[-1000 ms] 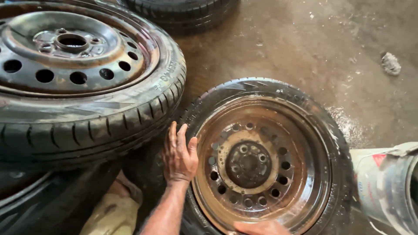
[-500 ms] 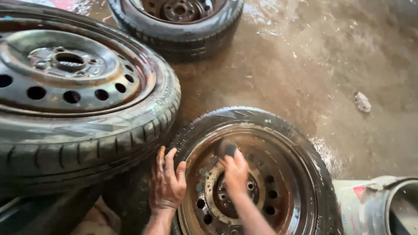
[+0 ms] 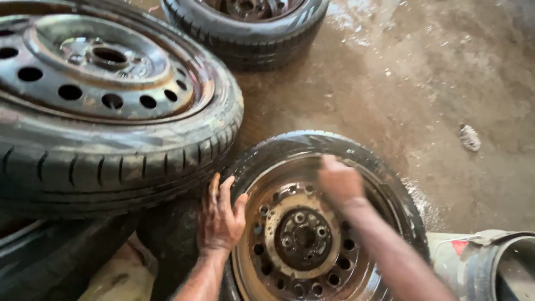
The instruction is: The person scrubs the inner rim of a car tire with a brush and a cleaning solution. They then use their hands to wipe and spread the solution across the rim's surface.
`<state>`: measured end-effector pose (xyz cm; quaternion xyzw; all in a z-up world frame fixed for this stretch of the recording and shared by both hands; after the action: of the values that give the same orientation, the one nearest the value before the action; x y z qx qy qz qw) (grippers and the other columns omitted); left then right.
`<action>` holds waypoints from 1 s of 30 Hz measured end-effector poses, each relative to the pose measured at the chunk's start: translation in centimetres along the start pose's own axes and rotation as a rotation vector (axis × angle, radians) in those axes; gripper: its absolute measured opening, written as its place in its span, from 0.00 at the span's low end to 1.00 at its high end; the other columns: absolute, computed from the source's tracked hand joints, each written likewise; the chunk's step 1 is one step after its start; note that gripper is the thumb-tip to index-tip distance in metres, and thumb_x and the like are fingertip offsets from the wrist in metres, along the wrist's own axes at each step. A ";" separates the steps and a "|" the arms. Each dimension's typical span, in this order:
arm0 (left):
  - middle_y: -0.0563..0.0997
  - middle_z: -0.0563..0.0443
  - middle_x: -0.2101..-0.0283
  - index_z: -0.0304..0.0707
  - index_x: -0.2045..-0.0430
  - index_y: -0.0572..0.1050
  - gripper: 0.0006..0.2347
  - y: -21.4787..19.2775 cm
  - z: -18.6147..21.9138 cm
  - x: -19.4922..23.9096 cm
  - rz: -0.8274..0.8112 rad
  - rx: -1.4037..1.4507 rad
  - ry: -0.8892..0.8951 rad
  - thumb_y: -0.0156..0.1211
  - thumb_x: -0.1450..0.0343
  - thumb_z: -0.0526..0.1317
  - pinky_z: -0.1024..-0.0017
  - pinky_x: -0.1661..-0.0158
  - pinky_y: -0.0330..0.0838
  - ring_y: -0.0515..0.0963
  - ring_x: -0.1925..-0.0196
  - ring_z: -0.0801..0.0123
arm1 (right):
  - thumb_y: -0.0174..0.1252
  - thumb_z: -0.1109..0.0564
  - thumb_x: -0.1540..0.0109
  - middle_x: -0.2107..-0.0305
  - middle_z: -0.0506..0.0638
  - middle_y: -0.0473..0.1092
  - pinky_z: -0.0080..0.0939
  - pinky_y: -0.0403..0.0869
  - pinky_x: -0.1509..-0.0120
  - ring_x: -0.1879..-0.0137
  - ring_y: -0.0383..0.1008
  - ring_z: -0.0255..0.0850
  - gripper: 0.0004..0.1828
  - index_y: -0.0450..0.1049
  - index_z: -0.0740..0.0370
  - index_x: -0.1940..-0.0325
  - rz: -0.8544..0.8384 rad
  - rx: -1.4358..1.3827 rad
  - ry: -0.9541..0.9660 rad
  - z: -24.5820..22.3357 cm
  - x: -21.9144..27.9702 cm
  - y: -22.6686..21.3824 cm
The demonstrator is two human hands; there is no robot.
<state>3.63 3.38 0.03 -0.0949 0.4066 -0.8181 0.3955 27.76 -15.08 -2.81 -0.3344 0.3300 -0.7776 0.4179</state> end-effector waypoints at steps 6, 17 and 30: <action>0.67 0.33 0.33 0.42 0.41 0.68 0.25 -0.3 0.6 -0.4 0.002 -0.014 0.003 0.63 0.31 0.52 0.48 0.42 0.65 0.69 0.35 0.38 | 0.60 0.42 0.34 0.79 0.53 0.74 0.49 0.76 0.69 0.72 0.78 0.51 0.17 0.68 0.57 0.56 0.083 -0.510 0.601 5.3 7.9 6.0; 0.64 0.33 0.31 0.44 0.40 0.66 0.32 -0.5 0.5 0.1 -0.033 0.005 0.005 0.67 0.36 0.58 0.47 0.40 0.65 0.67 0.33 0.38 | 0.61 0.52 0.38 0.71 0.60 0.77 0.55 0.77 0.63 0.66 0.79 0.56 0.17 0.69 0.59 0.48 0.230 -0.722 0.405 5.0 5.5 5.1; 0.63 0.30 0.31 0.42 0.39 0.65 0.34 -0.7 0.6 -0.2 -0.024 -0.023 0.023 0.67 0.36 0.59 0.45 0.40 0.64 0.66 0.33 0.36 | 0.60 0.50 0.40 0.68 0.60 0.76 0.54 0.78 0.63 0.65 0.79 0.57 0.18 0.70 0.63 0.51 0.264 -0.756 0.398 4.8 4.5 2.1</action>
<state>3.69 3.38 0.98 -0.0950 0.4192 -0.8192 0.3797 30.58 -21.00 -0.66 -0.2625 0.7050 -0.5913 0.2905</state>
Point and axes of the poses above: each hand's wrist, its own x-axis away from the middle knuckle, its own y-axis out of the palm, z = x × y, the point moved 4 cm from there along -x, towards the middle knuckle
